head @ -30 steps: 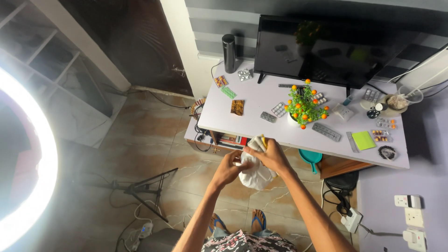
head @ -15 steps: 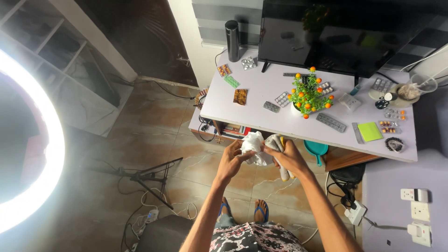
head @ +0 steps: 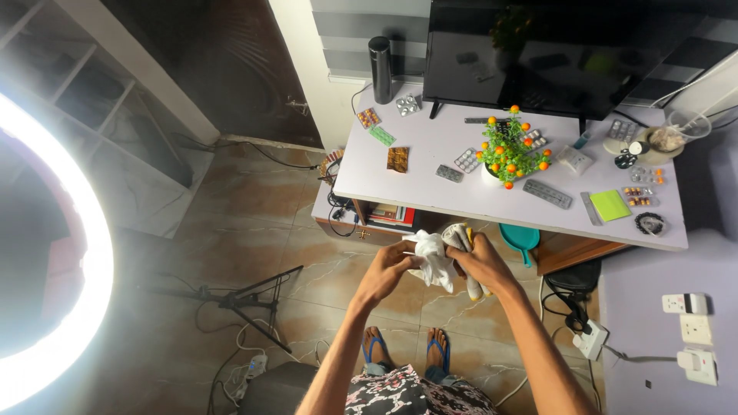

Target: Clear a variety of medicinal blister packs and small items from a desk and put them into a plastic bag.

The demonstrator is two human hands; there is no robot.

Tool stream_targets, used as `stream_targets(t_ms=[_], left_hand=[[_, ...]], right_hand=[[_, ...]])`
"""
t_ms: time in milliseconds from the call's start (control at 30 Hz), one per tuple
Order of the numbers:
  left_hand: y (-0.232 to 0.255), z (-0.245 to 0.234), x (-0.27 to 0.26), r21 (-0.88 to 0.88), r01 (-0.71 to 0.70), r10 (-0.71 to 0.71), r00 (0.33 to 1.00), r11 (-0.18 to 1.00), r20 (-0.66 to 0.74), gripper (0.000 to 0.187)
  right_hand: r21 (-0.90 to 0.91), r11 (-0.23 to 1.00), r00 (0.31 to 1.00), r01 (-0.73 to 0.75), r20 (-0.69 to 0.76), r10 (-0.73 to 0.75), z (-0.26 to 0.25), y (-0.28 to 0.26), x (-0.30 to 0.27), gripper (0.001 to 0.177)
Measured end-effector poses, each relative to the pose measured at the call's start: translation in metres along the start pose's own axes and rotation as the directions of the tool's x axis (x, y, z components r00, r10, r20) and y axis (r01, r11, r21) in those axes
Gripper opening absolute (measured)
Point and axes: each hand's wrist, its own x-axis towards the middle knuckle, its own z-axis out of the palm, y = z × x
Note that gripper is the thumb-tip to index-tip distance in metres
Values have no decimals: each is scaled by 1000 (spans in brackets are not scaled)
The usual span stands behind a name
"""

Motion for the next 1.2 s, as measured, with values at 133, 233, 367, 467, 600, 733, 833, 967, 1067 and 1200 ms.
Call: stream_targets(t_ms=[133,233,367,467,600,733,833,967,1067,1200], left_hand=[[52,7,-11,113,23,-25,1000,993,10,46],[67,9,-16,265,-65,58,998,962,33,47],[67,9,-18,316,-117,138,990,942,-44,39],[66,14,-19,313,-115,166,976,943,-140,33],[61,23,-16,383,-172,296,909,908,-293,21],[59,38,-16,413,-93,273,873,906,-404,18],[58,43,-14,443,-53,282,836,895,-470,23],[52,41,-11,410,-28,237,851,911,-468,23],[50,31,-7,366,-159,290,895,917,-338,22],[78,32,-11,315,-147,216,956,938,-197,41]], right_hand=[[-65,997,996,-34,-87,28,10,-11,-8,27],[-96,993,998,62,-17,-64,18,-12,-10,18],[-71,996,996,58,-56,-62,28,-14,-10,19],[68,997,992,38,-122,-29,38,-34,-23,12],[314,948,982,58,-186,2,49,-26,-25,10],[364,928,980,80,-197,-8,57,-15,-26,14],[417,906,967,75,-253,36,65,-13,-27,14],[388,916,948,100,-316,31,65,-13,-24,11],[357,930,948,84,-317,36,61,-3,-16,12],[323,942,959,95,-282,0,60,-11,-16,10]])
